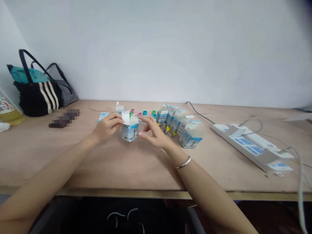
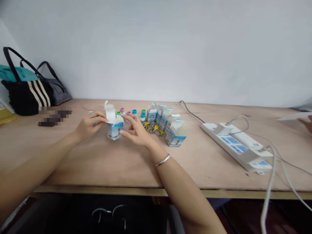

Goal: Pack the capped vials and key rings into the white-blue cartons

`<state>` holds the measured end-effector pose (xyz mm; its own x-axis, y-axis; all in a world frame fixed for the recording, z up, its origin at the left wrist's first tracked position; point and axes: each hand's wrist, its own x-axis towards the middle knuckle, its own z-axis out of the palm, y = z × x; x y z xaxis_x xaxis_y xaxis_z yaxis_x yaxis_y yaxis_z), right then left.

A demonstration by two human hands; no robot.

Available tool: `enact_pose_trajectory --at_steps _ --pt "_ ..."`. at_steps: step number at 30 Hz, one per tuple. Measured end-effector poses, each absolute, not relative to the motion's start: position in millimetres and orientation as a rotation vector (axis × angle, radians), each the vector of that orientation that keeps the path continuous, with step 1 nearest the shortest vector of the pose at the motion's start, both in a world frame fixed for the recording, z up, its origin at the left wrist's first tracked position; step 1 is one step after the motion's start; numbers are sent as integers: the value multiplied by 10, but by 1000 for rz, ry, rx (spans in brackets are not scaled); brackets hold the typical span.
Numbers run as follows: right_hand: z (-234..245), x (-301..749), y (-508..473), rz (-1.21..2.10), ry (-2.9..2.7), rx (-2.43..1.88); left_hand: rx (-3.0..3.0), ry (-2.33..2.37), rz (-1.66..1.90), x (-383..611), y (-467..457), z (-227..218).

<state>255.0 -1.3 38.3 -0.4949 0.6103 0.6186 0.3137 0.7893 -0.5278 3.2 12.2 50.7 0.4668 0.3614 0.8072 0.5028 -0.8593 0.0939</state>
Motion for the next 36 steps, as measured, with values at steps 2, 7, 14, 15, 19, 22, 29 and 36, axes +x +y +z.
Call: enact_pose_trajectory --at_steps 2,7,14,15,19,22,29,36 --pt "404 2549 -32 423 -2097 -698 -2615 -694 -1384 130 154 402" --pt "364 2560 -6 356 -1964 -859 -2736 -673 -1384 226 139 200" --pt "250 2472 34 512 -1815 -991 -2520 -755 -1247 252 -69 233" --pt "238 2448 24 558 -1787 -1000 -2468 -790 -1223 256 -86 240" --pt "219 2368 -46 698 -1668 -1035 -2302 -832 -1219 246 -96 240" --pt "238 2335 -95 742 -1618 -1032 -2428 -670 -1157 238 -73 239" --pt "279 2326 -124 845 -1584 -1011 -2647 -830 -1306 253 -28 178" --pt "294 2353 7 973 -1547 -961 -2720 -1017 -1397 227 -17 100"
